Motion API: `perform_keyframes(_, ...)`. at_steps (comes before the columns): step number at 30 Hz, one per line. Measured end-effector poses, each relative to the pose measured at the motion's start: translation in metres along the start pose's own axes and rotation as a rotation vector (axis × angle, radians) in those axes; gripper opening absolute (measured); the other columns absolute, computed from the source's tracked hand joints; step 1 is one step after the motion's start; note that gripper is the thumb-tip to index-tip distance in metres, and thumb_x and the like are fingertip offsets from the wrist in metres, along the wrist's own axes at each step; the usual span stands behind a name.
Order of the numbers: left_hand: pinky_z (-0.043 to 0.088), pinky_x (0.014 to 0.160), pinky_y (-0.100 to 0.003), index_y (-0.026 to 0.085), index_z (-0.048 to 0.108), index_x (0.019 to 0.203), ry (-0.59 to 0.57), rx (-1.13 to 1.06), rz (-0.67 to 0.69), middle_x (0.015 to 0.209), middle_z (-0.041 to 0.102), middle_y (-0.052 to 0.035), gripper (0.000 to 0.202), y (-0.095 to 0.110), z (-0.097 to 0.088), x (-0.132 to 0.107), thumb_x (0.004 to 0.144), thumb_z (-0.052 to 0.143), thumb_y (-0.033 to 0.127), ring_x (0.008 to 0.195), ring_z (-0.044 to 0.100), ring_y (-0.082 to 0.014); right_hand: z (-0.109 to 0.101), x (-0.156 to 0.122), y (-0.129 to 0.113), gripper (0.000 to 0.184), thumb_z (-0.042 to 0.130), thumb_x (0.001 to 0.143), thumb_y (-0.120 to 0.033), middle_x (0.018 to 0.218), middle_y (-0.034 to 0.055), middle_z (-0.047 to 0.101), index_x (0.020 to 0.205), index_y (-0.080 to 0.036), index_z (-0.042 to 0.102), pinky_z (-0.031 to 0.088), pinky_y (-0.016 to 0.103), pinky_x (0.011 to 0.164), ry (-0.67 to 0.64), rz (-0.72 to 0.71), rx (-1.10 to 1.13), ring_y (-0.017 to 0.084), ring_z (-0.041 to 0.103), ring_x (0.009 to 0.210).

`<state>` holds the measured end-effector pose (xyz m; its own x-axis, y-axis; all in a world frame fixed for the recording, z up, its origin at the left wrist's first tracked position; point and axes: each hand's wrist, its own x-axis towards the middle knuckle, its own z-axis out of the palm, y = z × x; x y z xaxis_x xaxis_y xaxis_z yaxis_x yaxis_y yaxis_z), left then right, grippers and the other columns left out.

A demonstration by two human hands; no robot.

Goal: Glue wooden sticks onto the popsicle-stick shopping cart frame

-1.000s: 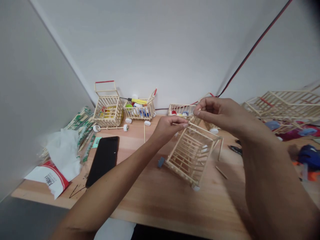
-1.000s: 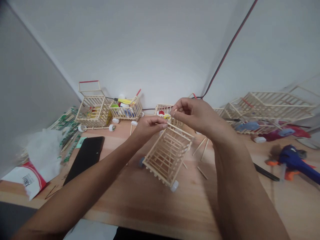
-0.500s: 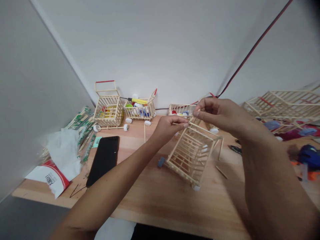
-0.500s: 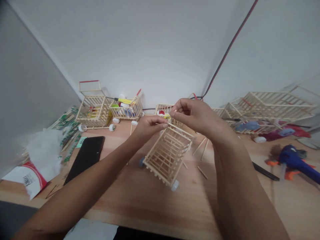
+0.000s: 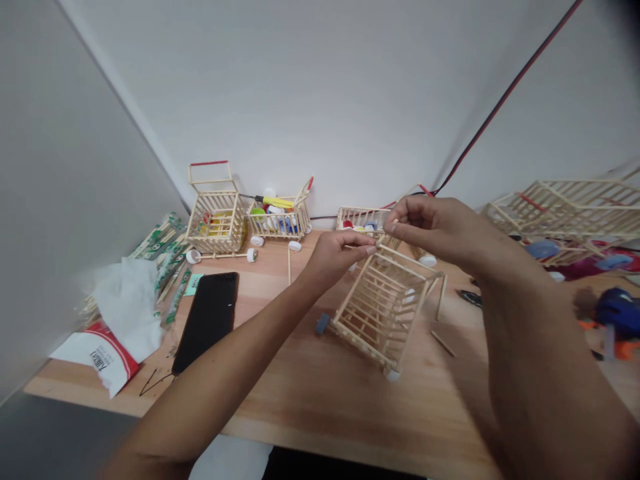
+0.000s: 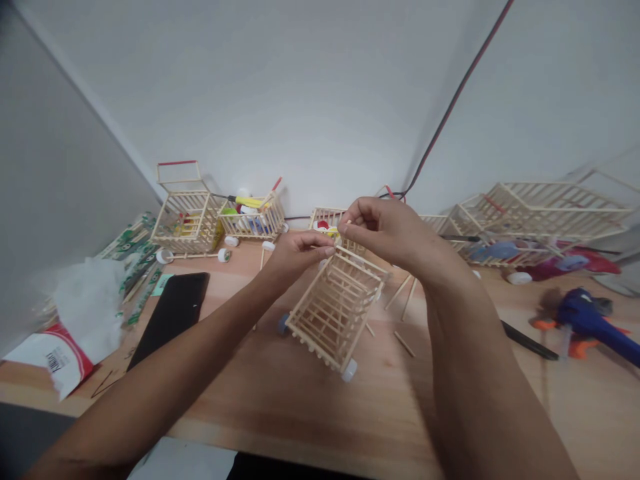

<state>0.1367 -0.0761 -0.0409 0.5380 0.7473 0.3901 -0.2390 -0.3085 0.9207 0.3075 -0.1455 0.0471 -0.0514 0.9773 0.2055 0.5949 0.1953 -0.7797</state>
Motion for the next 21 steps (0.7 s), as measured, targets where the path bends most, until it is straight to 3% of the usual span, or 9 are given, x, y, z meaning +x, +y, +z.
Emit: perform_keyframes(21,0.051,0.08,-0.031,0.016,0.075,0.075,-0.005,0.028,0.031,0.079,0.075,-0.0044,0.009,0.0021,0.0002,-0.0003,0.073,0.075,0.025,0.079,0.066,-0.016,0.0011,0.0008,0.0006,0.028,0.073,0.073,-0.049,0.074,0.0027,0.061,0.074,-0.023,0.062,0.039,0.032,0.058,0.018,-0.004,-0.048,0.016,0.051,0.066)
